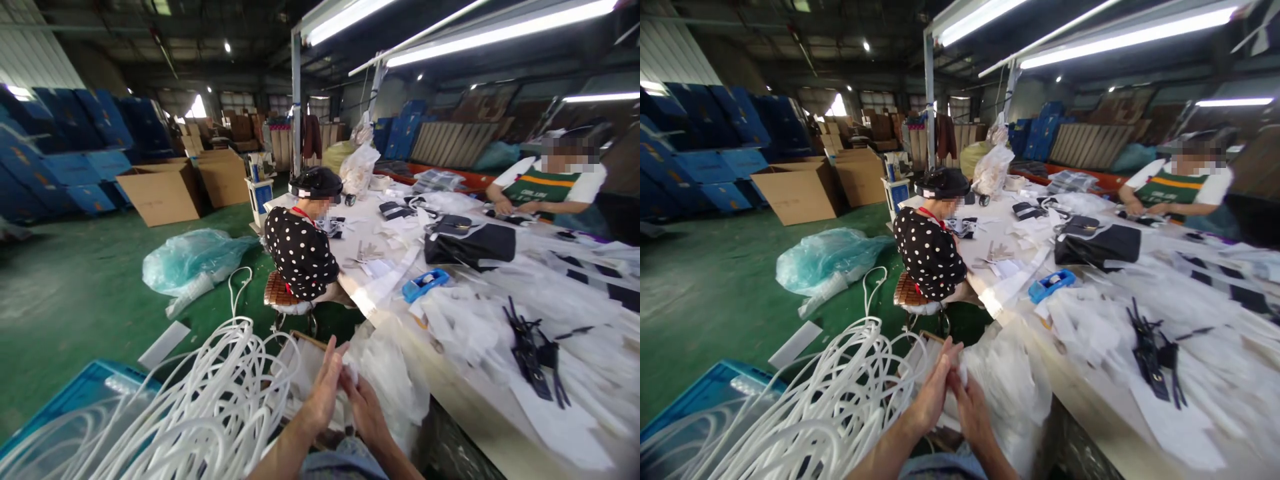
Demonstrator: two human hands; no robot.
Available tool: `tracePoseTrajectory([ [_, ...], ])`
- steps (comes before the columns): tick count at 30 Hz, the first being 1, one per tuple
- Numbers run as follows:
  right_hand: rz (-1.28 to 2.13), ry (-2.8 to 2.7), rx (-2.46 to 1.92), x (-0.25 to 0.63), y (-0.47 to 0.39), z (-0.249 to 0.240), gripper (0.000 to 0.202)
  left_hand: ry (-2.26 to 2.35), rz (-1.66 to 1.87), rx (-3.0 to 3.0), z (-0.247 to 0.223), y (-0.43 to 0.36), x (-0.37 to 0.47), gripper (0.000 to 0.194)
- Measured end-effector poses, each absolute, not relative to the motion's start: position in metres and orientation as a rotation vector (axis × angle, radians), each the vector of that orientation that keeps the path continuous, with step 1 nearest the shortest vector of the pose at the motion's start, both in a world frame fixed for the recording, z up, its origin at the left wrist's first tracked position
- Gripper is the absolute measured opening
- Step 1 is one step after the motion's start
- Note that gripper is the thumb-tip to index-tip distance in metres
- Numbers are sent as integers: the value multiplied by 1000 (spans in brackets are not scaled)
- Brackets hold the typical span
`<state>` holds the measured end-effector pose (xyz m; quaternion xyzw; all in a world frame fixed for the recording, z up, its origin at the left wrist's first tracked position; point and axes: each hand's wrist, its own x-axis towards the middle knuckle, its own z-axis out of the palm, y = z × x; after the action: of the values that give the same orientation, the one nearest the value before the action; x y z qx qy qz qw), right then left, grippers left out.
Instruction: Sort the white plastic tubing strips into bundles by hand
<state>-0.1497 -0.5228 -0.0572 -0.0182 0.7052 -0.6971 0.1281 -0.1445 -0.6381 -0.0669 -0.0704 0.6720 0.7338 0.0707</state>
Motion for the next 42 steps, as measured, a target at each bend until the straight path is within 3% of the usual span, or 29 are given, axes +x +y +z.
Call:
tracePoseTrajectory([
  [8, -2591, 1288, 488, -179, -514, -51, 47, 2172, 1825, -78, -91, -689, -115, 35],
  [13, -2593, 1297, 410, -190, -520, -48, 46, 2014, 1924, -181, -83, -694, -101, 28],
  [20, -2658, 1326, 255, -186, -545, -32, 50, 2338, 1714, -110, -42, -676, -110, 24],
  [31, -2721, 1273, 247, -172, -561, -21, 50, 2680, 1438, -139, -43, -654, -111, 26],
  [35, -2717, 1192, 267, -172, -557, -19, 56, 2501, 1865, -428, -58, -659, -120, 26],
  [39, -2668, 1371, 263, -175, -539, -25, 61, 2037, 2356, -770, -64, -683, -126, 45],
  [42, -2306, 1774, 86, -166, -533, -41, 57, 1654, 2718, -779, -59, -691, -124, 74],
])
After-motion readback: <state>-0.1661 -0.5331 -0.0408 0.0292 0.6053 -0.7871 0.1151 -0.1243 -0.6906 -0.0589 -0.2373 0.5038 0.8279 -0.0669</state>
